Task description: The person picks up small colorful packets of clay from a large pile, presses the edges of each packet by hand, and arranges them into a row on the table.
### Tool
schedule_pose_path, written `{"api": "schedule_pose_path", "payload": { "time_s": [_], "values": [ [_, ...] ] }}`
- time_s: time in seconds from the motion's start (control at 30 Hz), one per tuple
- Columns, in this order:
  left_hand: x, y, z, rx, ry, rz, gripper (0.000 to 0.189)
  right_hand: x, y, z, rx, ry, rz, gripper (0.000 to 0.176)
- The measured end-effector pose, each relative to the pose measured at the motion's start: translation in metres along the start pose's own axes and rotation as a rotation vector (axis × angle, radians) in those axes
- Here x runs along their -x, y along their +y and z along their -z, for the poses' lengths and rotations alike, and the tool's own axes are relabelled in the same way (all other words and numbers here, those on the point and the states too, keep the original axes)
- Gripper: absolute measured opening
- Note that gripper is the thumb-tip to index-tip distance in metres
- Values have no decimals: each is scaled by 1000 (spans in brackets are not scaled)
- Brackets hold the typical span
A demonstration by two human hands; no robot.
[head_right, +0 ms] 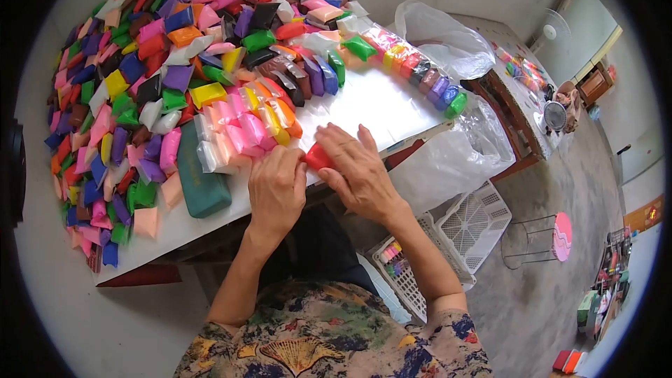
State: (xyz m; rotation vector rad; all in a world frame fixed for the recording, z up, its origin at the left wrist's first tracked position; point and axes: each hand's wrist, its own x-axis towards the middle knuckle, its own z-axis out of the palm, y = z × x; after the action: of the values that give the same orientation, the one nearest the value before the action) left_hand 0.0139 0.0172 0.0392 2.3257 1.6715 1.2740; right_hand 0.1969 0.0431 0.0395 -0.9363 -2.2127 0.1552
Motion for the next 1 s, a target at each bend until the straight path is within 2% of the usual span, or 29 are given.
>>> {"api": "schedule_pose_path", "payload": {
  "time_s": [0.13, 0.17, 0.27, 0.4, 0.8, 1.0],
  "values": [
    [3, 1, -1, 36, 43, -23, 9, 9, -5, 8, 49, 212, -18, 45],
    [4, 1, -2, 43, 54, -30, 9, 10, -10, 6, 122, 255, -6, 38],
    [6, 0, -2, 61, 70, -56, 9, 18, -8, -7, 209, 224, -4, 30],
    [5, 0, 1, 72, 46, -67, 9, 17, -8, -18, 196, 298, -28, 22],
    [6, -1, -7, -14, 51, -157, 14, 12, -18, -26, 338, 363, -34, 14],
    [6, 0, -10, -16, 88, -166, 14, 16, -25, -16, 319, 328, -147, 14]
  ]
}}
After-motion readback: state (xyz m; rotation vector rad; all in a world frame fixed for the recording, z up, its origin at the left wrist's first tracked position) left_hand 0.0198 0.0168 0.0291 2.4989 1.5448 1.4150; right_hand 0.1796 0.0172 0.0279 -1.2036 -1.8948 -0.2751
